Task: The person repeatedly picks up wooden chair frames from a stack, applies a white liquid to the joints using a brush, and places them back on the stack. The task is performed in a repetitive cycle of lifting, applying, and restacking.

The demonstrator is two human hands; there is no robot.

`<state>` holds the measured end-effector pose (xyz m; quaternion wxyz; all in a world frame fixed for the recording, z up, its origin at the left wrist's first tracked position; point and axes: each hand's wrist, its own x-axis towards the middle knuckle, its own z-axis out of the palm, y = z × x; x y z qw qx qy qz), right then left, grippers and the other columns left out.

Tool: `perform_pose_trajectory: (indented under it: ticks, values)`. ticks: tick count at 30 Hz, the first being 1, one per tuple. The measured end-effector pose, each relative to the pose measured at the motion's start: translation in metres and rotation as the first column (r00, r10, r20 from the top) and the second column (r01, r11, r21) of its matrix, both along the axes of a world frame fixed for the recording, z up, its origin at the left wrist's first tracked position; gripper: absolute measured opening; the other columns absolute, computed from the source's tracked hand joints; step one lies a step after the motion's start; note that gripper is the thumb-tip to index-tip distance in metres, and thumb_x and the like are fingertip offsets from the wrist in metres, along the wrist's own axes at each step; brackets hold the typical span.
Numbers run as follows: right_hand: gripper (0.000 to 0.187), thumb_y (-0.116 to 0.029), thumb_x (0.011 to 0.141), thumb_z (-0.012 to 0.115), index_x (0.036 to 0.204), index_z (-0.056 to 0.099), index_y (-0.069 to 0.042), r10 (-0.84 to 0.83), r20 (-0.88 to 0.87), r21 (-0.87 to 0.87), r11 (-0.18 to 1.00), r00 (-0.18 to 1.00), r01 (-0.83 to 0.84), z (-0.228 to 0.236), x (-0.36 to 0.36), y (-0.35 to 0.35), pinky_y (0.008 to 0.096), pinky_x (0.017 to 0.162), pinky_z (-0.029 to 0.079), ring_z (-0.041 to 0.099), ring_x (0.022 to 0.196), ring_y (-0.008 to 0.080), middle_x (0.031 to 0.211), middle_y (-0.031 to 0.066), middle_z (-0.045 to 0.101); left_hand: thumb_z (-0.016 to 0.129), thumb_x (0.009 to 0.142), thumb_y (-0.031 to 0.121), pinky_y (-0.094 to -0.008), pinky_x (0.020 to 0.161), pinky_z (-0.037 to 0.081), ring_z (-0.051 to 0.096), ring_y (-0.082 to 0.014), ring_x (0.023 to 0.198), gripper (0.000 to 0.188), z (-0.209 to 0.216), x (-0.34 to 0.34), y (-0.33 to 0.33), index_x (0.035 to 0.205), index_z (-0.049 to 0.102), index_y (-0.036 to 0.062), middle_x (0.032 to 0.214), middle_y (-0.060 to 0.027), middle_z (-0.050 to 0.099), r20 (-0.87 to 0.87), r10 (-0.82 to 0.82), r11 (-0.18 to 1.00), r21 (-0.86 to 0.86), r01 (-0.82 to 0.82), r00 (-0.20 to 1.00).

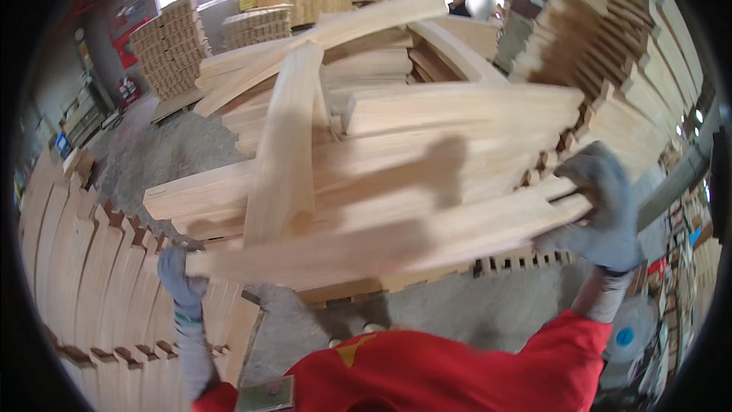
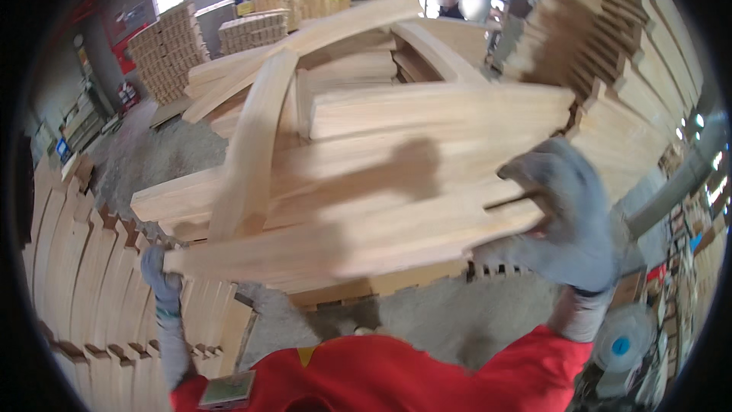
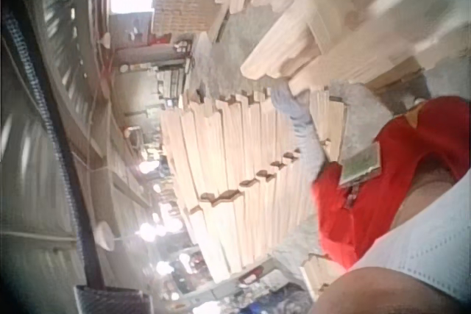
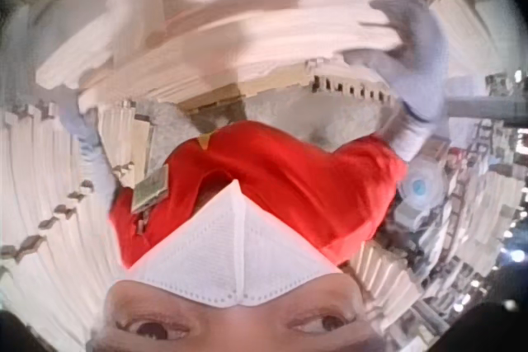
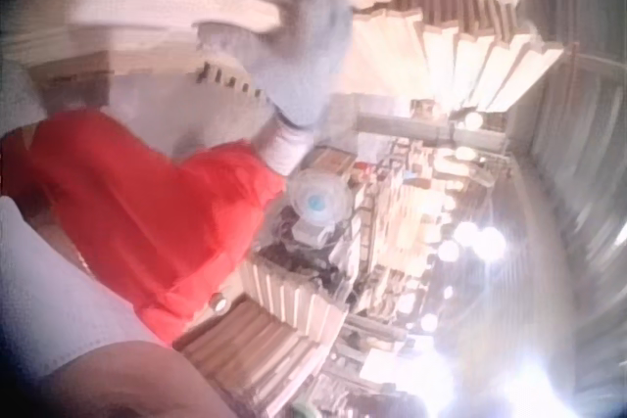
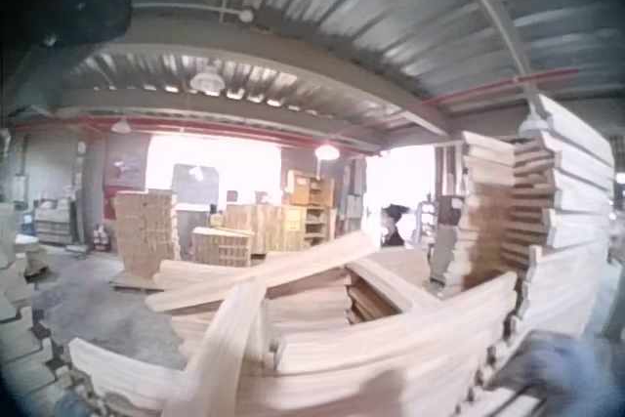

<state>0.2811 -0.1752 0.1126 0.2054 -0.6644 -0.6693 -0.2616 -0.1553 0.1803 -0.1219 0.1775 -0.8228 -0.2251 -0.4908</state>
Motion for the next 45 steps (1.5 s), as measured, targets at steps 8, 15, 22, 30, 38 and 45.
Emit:
perform_pose_trajectory:
  ticks: [8,15,22,30,38,45]
  values:
    - [0.047,-0.022,0.069,0.072,0.112,0.058,-0.010,-0.142,-0.480,-0.777,0.527,0.866,-0.344,-0.034,-0.001,-0.014,0.0344,0.063,0.051,0.065,0.071,0.0283,0.083,0.0103,0.066,0.041,0.089,0.022,-0.0458,0.093,0.037,0.051,-0.0330,0.100,0.027,0.037,0.026,-0.065,0.081,0.056,0.0004,0.091,-0.0161,0.056,0.307,0.314,0.935,-0.263,-0.237,0.898]
    - [0.066,-0.018,0.066,0.069,0.126,0.045,-0.007,0.090,-0.352,-0.727,0.600,0.932,-0.333,-0.193,0.008,0.003,0.0414,0.070,0.051,0.061,0.081,0.0319,0.096,0.0174,0.060,0.052,0.087,0.014,-0.0402,0.102,0.034,0.038,-0.0239,0.122,0.034,0.003,0.074,-0.083,0.117,0.045,-0.0009,0.124,-0.0156,0.048,0.863,0.365,0.790,-0.486,0.375,0.349]
    - [0.080,-0.035,0.072,0.072,0.133,0.033,0.000,0.037,-0.619,-0.573,0.661,0.784,-0.484,-0.252,-0.004,0.073,0.0443,0.092,0.043,0.052,0.110,0.0381,0.124,0.0239,0.049,0.048,0.091,0.032,-0.0386,0.094,0.043,0.054,-0.0255,0.106,0.043,-0.073,0.180,-0.115,0.123,0.047,0.0026,0.118,-0.0095,0.055,0.809,0.584,-0.070,0.132,0.989,-0.067]
    - [0.044,-0.013,0.085,0.061,0.124,0.045,0.001,0.374,-0.869,0.072,0.743,0.325,-0.665,-0.188,-0.029,0.229,0.0345,0.081,0.051,0.056,0.098,0.0207,0.109,0.0114,0.056,0.047,0.090,0.025,-0.0372,0.093,0.045,0.057,-0.0254,0.103,0.030,-0.110,0.183,-0.122,0.108,0.054,0.0030,0.107,-0.0118,0.059,0.786,0.602,0.111,0.094,0.989,-0.142]
    - [0.039,-0.003,0.083,0.056,0.120,0.045,0.002,0.300,-0.922,0.376,0.547,-0.244,-0.748,-0.123,-0.108,0.225,0.0269,0.069,0.051,0.056,0.089,0.0144,0.100,0.0091,0.055,0.054,0.090,0.028,-0.0329,0.086,0.050,0.061,-0.0190,0.097,0.033,-0.027,0.082,-0.172,0.113,0.053,0.0043,0.105,-0.0074,0.062,0.909,0.386,0.405,-0.014,0.914,-0.157]
    - [0.028,-0.002,0.081,0.065,0.106,0.056,0.007,0.324,-0.561,0.824,0.138,-0.761,-0.549,-0.042,-0.258,0.188,0.0247,0.068,0.049,0.058,0.087,0.0135,0.101,0.0113,0.059,0.054,0.087,0.046,-0.0296,0.082,0.051,0.063,-0.0164,0.089,0.050,0.126,-0.062,-0.329,0.114,0.053,0.0034,0.104,-0.0090,0.063,0.919,0.392,0.707,-0.336,0.622,0.051]
